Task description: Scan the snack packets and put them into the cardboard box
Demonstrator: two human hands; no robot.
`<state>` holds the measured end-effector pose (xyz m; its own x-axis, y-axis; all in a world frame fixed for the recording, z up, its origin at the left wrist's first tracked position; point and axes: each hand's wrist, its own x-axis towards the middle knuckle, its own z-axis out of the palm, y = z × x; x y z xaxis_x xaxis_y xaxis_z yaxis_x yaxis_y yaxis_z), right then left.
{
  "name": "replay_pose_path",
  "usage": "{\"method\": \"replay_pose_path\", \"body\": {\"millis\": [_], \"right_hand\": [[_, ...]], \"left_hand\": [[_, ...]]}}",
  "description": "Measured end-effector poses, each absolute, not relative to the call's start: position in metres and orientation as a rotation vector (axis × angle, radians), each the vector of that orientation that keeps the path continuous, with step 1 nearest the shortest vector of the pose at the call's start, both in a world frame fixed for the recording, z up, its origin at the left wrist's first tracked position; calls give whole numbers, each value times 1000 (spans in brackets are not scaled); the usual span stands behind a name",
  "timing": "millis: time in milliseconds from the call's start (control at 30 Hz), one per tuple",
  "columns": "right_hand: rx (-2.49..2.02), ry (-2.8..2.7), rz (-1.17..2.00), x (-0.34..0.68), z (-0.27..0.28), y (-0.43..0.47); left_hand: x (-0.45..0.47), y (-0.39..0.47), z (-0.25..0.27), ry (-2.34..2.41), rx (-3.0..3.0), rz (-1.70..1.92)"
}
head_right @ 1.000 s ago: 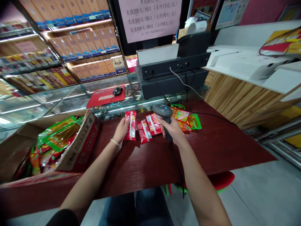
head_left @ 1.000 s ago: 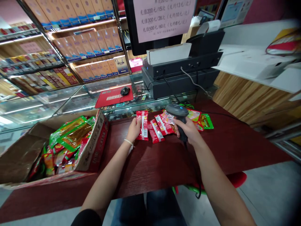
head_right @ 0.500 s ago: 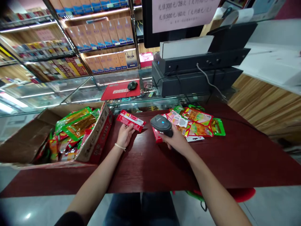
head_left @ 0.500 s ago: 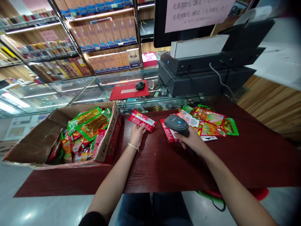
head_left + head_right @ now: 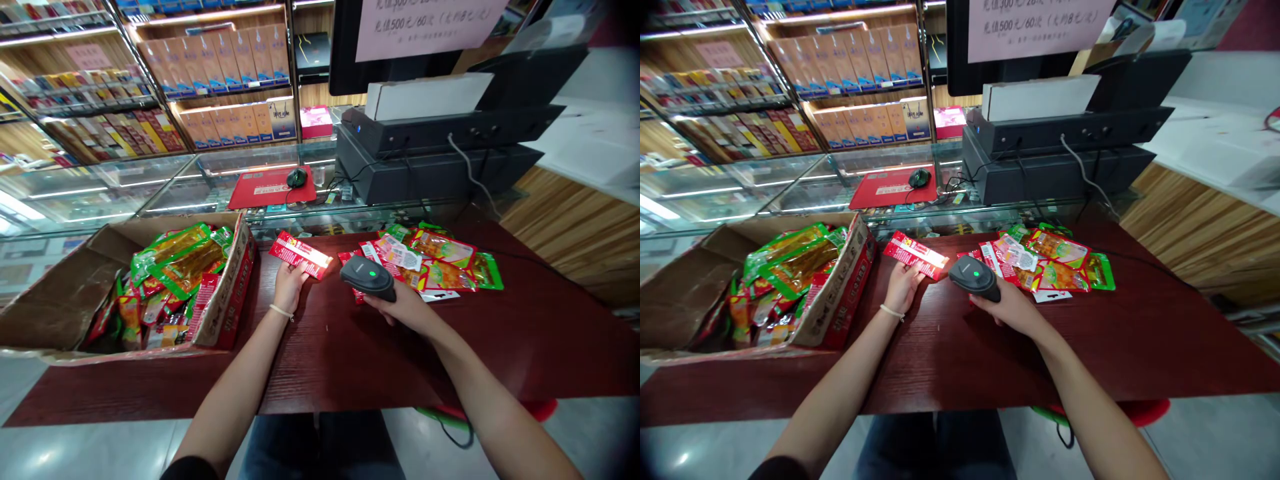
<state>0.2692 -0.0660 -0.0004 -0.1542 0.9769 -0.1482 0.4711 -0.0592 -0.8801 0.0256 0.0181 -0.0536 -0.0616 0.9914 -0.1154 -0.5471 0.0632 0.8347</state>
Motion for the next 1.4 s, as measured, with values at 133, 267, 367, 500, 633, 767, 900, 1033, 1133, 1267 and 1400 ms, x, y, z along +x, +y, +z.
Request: {"method": "replay_pose_path", "body": {"millis": [133,267,367,500,633,767,900,1033,1133,1267,1400], "right_hand": [[-1523,-1566,1183,267,3,-66],[-1510,-1499,1209,267,3,-65],[-1477,-1481,1223,269,0,-64],[-1403,-1392,1218,269,0,-64],[-1327,-1268,1206,265,3,-65],[-1261,-1234,1179,260,12,-64],[-1244,-1293,1159,251,29,-65],[-1261,-1381,1155,235,48,-69],[-1247,-1423,1186,217,58,-72],[-1209,-1518,1187,195,62,-70],[-1190,-1646,1229,172,64,-65]], "left_hand": [[24,18,-54,880,678,1394],[24,19,-54,883,682,1410],[26,18,-52,880,702,1423],[30,15,-49,890,746,1457],[35,11,-47,952,739,1477],[35,4,-33,1007,768,1459],[21,-14,7,977,887,1492],[-9,-36,60,899,999,1552],[-46,-48,91,862,1079,1659],[-117,-64,112,1061,1210,1822],[-202,-74,116,1354,1266,1967]]}}
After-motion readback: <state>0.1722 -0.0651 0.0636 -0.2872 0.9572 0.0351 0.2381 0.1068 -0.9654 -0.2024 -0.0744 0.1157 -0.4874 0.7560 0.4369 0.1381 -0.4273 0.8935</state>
